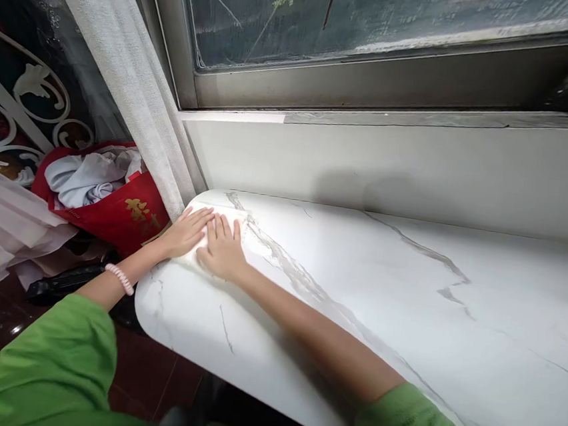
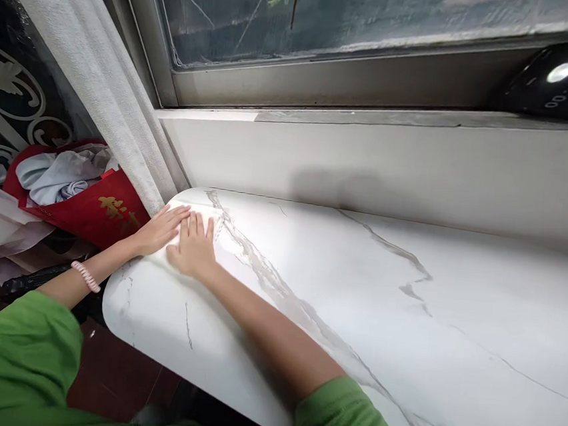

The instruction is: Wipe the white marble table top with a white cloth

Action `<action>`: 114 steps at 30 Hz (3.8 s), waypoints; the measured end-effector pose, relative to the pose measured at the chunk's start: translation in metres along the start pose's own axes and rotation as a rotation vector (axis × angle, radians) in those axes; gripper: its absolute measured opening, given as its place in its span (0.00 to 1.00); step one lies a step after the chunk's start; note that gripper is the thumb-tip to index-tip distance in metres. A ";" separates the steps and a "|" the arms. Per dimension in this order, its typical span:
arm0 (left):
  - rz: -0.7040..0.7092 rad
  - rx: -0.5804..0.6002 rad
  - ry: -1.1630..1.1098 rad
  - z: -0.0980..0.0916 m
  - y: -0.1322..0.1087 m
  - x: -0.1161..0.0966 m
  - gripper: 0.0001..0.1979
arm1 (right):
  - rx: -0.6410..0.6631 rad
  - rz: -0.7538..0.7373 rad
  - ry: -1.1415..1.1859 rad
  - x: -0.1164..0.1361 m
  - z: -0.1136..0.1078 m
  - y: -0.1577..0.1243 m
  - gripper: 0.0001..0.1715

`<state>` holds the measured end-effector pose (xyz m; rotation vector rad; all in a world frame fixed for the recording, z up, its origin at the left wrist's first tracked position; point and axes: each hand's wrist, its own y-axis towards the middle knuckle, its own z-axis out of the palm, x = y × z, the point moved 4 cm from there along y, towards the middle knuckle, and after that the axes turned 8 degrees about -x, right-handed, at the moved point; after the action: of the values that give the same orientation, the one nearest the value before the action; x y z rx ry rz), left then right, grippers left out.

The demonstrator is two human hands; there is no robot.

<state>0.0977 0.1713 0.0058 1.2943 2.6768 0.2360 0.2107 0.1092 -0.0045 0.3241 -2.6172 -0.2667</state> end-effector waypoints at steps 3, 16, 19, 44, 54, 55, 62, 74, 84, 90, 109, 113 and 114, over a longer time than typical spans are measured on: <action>0.035 -0.021 -0.031 -0.013 -0.054 -0.027 0.26 | 0.085 -0.076 0.094 0.036 -0.003 -0.048 0.43; -0.119 -0.008 0.009 -0.032 -0.121 -0.075 0.25 | 0.169 -0.034 0.493 0.070 -0.017 -0.098 0.41; -0.130 0.000 0.041 -0.022 -0.095 -0.061 0.26 | 0.045 0.102 0.452 0.049 -0.014 -0.069 0.35; -0.034 -0.010 0.078 0.023 0.056 -0.072 0.27 | -0.203 0.145 0.038 -0.068 -0.046 -0.028 0.35; 0.053 -0.151 0.133 -0.005 -0.099 -0.180 0.33 | 0.211 -0.083 0.455 0.008 -0.069 -0.182 0.50; 0.050 -0.171 0.148 -0.005 -0.105 -0.184 0.34 | 0.234 -0.085 0.474 0.011 -0.070 -0.186 0.50; 0.021 -0.015 0.090 -0.003 -0.071 -0.160 0.28 | 0.177 0.013 0.458 -0.006 -0.069 -0.149 0.44; -0.106 -0.026 0.041 0.035 0.134 -0.086 0.25 | -0.282 0.179 -0.036 -0.134 -0.066 0.011 0.31; -0.102 -0.035 0.052 0.043 0.139 -0.101 0.25 | -0.273 0.216 -0.102 -0.145 -0.073 -0.003 0.32; -0.010 -0.039 0.070 0.038 0.082 -0.148 0.27 | -0.213 0.214 -0.108 -0.113 -0.071 -0.072 0.34; 0.129 0.051 -0.067 0.015 -0.029 -0.239 0.29 | -0.010 0.083 0.200 -0.087 -0.074 -0.218 0.39; 0.131 0.092 -0.060 0.024 0.010 -0.213 0.29 | 0.020 0.157 0.030 -0.117 -0.068 -0.168 0.40; 0.099 0.088 -0.046 0.027 0.024 -0.205 0.29 | 0.019 0.183 -0.030 -0.124 -0.069 -0.153 0.39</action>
<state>0.2476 0.0266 0.0000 1.4424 2.6152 0.0995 0.3779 -0.0112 -0.0371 0.0859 -2.6590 -0.1852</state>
